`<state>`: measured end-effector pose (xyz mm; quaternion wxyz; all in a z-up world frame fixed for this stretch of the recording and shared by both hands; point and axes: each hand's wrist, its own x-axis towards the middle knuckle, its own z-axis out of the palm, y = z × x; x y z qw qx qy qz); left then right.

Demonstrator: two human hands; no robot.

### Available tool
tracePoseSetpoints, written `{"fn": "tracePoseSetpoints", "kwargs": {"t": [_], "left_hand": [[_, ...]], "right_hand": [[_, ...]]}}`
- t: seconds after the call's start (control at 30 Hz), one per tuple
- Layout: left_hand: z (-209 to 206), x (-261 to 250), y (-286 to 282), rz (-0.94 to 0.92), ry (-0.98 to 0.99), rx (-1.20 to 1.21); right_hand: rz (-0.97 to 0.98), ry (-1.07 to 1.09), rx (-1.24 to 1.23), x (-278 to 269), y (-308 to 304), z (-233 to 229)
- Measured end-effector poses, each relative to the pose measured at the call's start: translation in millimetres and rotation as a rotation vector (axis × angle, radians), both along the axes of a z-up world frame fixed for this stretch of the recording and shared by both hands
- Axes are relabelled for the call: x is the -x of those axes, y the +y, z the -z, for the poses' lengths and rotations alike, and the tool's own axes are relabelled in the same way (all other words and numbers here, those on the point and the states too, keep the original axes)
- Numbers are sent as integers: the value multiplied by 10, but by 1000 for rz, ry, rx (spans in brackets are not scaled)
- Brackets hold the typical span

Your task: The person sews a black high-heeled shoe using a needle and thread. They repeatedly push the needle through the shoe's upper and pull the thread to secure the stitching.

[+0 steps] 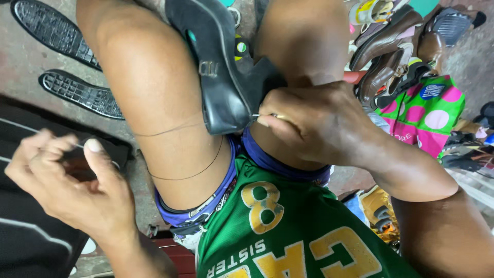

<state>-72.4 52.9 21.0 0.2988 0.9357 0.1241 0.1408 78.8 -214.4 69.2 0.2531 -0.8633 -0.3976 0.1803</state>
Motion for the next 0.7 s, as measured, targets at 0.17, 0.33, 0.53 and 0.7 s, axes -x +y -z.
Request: {"fn": "tracePoseSetpoints", "kwargs": {"t": [0.17, 0.33, 0.53, 0.7], "left_hand": [[96, -94, -284, 280, 30, 61], [86, -137, -303, 183, -37, 736], [193, -163, -249, -50, 81, 1758], [54, -463, -410, 202, 262, 817]], "right_hand": [[-12, -28, -22, -37, -90, -12], [72, 138, -11, -98, -157, -29], [59, 134, -37, -55, -181, 47], [17, 124, -112, -62, -194, 50]]}}
